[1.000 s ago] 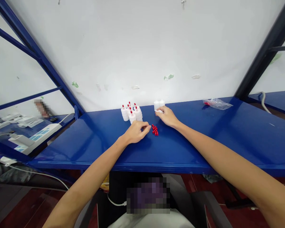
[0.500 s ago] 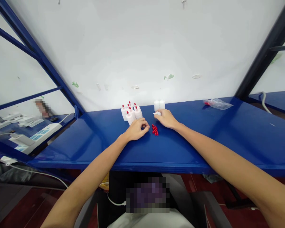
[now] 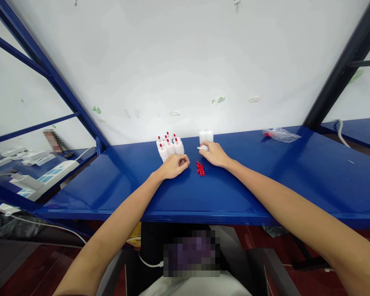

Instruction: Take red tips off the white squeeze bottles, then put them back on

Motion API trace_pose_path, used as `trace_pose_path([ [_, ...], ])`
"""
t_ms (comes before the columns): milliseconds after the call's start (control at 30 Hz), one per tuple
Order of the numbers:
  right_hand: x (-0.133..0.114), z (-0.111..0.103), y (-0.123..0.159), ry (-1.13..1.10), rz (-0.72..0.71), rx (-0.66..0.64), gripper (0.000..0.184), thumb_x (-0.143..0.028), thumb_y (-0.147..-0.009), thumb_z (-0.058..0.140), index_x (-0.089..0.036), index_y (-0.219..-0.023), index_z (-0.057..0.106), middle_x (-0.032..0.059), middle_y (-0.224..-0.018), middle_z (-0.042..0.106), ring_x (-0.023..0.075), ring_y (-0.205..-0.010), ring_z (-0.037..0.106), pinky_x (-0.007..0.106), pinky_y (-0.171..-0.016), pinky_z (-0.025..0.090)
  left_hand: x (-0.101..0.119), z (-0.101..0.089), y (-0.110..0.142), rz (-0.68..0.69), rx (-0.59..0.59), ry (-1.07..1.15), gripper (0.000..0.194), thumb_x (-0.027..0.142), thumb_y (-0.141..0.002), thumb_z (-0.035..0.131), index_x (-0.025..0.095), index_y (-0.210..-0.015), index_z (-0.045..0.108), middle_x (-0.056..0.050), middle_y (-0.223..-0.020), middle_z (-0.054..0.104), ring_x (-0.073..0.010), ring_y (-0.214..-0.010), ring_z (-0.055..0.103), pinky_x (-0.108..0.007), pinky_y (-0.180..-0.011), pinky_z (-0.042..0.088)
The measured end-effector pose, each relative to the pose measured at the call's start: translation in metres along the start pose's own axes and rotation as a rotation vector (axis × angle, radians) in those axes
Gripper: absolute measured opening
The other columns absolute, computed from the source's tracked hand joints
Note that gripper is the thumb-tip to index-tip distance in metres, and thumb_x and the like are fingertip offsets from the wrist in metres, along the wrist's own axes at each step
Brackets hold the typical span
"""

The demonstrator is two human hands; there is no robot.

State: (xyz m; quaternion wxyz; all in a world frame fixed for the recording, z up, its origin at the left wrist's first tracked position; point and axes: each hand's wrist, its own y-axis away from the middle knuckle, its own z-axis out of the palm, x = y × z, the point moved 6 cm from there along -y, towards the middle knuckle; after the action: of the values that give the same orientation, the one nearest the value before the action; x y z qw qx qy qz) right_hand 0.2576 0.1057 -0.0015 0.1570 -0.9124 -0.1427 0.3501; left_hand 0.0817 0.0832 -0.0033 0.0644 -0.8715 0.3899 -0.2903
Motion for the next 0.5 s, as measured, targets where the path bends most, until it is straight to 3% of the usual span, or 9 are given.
trace_pose_path([
  [167, -0.001, 0.0, 0.0, 0.006, -0.007, -0.01, 0.025, -0.033, -0.08, 0.054, -0.018, -0.092, 0.069, 0.0062, -0.082, 0.07, 0.0218, -0.074, 0.06, 0.031, -0.07, 0.041, -0.003, 0.001, 0.0, 0.025, -0.014, -0.019, 0.018, 0.024, -0.089, 0.049, 0.017, -0.087, 0.065, 0.005, -0.058, 0.052, -0.0115, -0.054, 0.048, -0.026, -0.058, 0.037],
  [233, -0.001, 0.001, 0.0, 0.006, -0.011, -0.011, 0.025, -0.033, -0.08, 0.054, -0.017, -0.093, 0.069, 0.0063, -0.083, 0.07, 0.022, -0.074, 0.06, 0.031, -0.071, 0.041, 0.003, 0.003, 0.0, 0.087, 0.001, -0.02, 0.019, 0.021, -0.089, 0.048, 0.017, -0.095, 0.065, 0.002, -0.07, 0.059, -0.0121, -0.061, 0.053, -0.026, -0.064, 0.044],
  [367, -0.002, 0.001, 0.0, 0.022, -0.016, -0.015, 0.026, -0.032, -0.082, 0.052, -0.017, -0.095, 0.069, 0.0063, -0.088, 0.072, 0.0216, -0.078, 0.062, 0.03, -0.073, 0.042, 0.019, 0.007, 0.0, 0.212, 0.027, -0.035, 0.03, 0.02, -0.092, 0.045, 0.018, -0.116, 0.062, -0.008, -0.115, 0.063, -0.0175, -0.099, 0.062, -0.034, -0.093, 0.05],
  [500, -0.003, 0.0, 0.0, 0.039, -0.027, -0.012, 0.027, -0.032, -0.084, 0.052, -0.017, -0.097, 0.069, 0.0071, -0.094, 0.073, 0.0218, -0.083, 0.064, 0.03, -0.076, 0.043, 0.03, 0.016, -0.001, 0.268, -0.046, -0.047, 0.04, 0.015, -0.091, 0.047, 0.015, -0.13, 0.056, -0.013, -0.14, 0.053, -0.0225, -0.13, 0.051, -0.04, -0.114, 0.04],
])
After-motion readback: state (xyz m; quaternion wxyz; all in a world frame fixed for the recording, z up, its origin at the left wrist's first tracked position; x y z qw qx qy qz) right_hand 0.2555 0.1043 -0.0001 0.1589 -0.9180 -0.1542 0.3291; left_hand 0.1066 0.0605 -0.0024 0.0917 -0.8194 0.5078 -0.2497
